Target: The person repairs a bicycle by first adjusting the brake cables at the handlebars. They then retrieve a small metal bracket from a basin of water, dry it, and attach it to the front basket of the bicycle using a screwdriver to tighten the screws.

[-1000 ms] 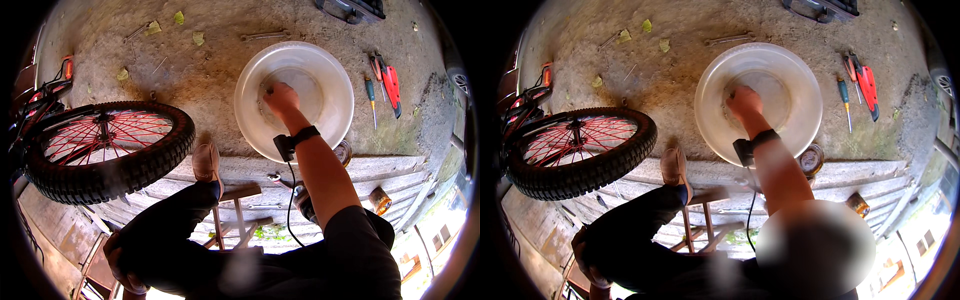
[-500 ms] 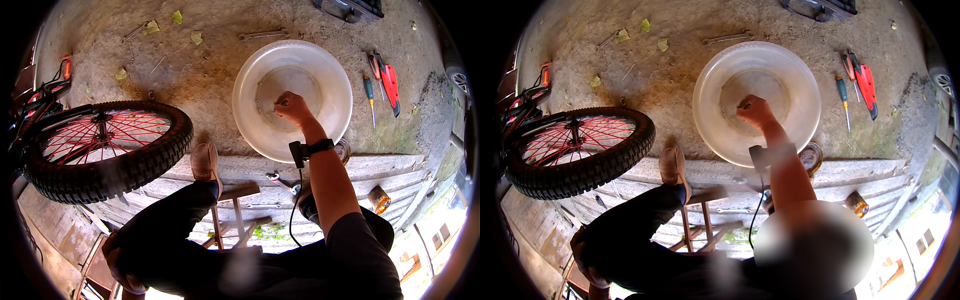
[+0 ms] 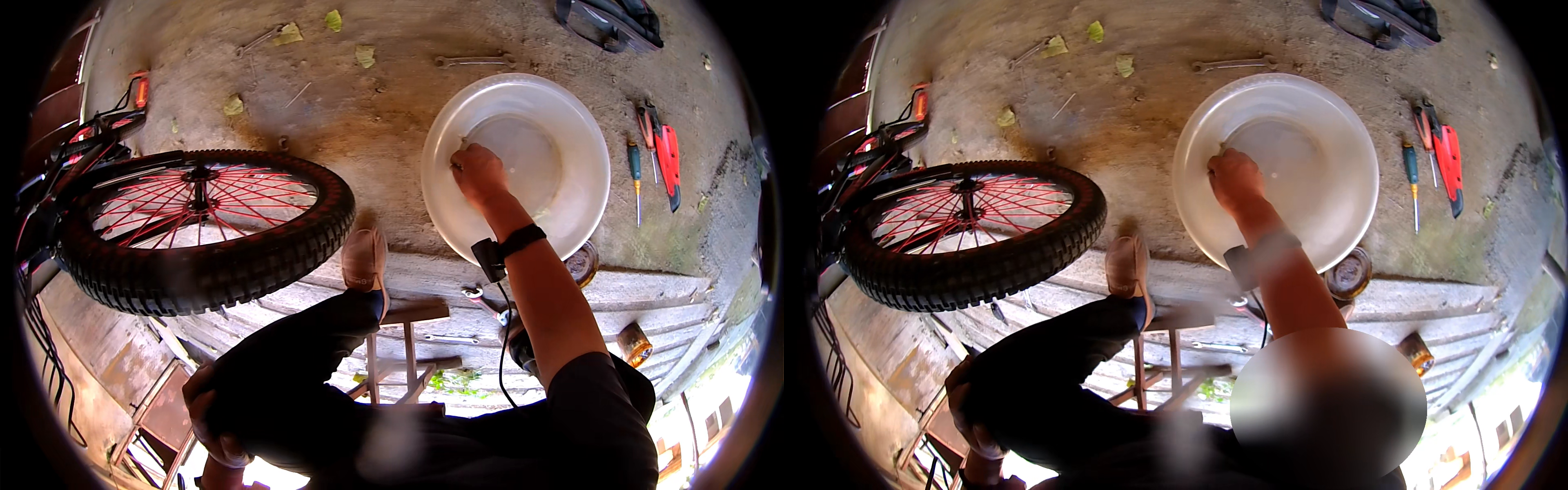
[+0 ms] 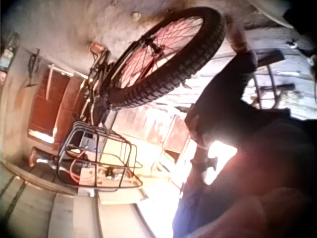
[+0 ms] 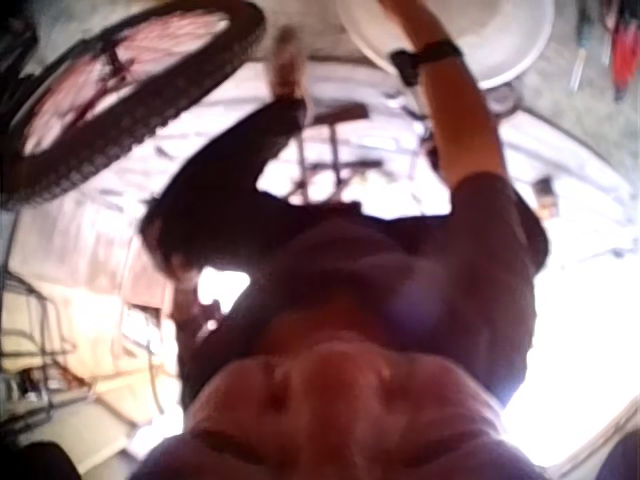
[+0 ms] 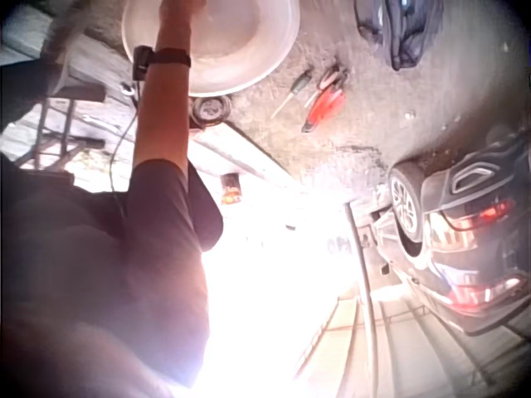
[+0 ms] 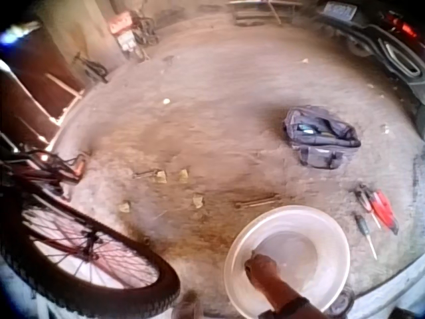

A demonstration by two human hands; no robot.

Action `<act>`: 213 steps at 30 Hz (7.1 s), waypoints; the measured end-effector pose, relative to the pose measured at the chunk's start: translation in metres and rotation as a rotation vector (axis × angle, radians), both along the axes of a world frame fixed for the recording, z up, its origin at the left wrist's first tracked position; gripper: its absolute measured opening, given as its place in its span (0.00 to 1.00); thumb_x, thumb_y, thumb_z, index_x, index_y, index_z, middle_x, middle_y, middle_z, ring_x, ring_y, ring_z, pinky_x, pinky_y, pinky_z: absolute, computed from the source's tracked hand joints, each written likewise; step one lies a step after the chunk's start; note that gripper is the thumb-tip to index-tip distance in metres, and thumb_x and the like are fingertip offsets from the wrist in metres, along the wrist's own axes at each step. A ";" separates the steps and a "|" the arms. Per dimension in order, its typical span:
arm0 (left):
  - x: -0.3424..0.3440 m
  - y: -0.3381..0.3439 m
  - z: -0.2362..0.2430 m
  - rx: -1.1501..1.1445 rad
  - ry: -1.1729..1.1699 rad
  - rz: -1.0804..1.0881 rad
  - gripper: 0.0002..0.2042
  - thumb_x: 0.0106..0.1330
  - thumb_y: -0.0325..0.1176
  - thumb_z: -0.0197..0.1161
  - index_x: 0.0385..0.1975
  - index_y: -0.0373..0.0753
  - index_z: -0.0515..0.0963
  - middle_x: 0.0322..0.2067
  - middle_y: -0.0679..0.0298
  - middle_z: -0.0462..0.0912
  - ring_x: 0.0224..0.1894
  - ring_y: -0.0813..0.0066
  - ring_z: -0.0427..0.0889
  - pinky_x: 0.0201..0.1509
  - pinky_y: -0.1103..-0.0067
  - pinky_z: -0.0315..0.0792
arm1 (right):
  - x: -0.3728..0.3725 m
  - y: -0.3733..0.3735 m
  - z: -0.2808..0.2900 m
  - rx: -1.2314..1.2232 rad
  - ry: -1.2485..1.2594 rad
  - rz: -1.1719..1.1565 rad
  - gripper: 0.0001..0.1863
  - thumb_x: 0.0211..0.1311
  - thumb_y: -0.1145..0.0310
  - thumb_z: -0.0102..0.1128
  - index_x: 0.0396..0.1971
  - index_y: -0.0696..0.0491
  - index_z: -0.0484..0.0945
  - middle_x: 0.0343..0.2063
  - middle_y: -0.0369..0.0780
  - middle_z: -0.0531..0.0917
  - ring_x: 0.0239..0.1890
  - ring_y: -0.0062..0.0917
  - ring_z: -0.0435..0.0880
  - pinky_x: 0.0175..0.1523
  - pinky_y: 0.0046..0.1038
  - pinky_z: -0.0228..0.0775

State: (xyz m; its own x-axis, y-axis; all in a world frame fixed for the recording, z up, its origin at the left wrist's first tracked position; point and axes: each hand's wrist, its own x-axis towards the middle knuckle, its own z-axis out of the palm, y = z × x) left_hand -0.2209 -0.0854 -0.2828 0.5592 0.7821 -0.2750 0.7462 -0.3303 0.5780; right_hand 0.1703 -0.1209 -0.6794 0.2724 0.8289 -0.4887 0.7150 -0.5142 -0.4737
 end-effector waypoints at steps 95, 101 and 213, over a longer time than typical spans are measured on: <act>-0.103 -0.141 0.066 -0.426 -1.063 -0.210 0.11 0.65 0.20 0.60 0.46 0.34 0.73 0.40 0.64 0.78 0.46 0.77 0.79 0.50 0.79 0.74 | -0.297 -0.184 0.485 0.570 1.031 -0.149 0.06 0.59 0.80 0.64 0.36 0.57 0.79 0.33 0.34 0.82 0.36 0.15 0.80 0.43 0.18 0.73; -0.122 -0.146 0.068 -0.226 -1.037 -0.089 0.09 0.63 0.19 0.61 0.42 0.35 0.74 0.38 0.64 0.76 0.43 0.77 0.80 0.46 0.80 0.74 | -0.317 -0.162 0.487 0.472 0.959 -0.041 0.04 0.61 0.77 0.62 0.36 0.56 0.79 0.30 0.33 0.82 0.31 0.13 0.79 0.37 0.17 0.72; 0.021 0.290 0.226 -0.357 0.063 0.037 0.08 0.62 0.24 0.57 0.40 0.30 0.73 0.34 0.56 0.80 0.36 0.68 0.86 0.31 0.81 0.78 | -0.178 0.087 0.391 0.203 1.350 -0.123 0.05 0.59 0.78 0.63 0.34 0.59 0.78 0.25 0.38 0.82 0.26 0.21 0.82 0.30 0.19 0.70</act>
State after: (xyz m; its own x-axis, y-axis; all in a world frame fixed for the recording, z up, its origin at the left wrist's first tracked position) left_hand -0.2002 0.2050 -0.0571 0.5054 0.6502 -0.5673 0.7915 -0.0876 0.6048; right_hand -0.0074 -0.0335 -0.2881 -0.2377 0.9225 -0.3042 -0.4026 -0.3786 -0.8335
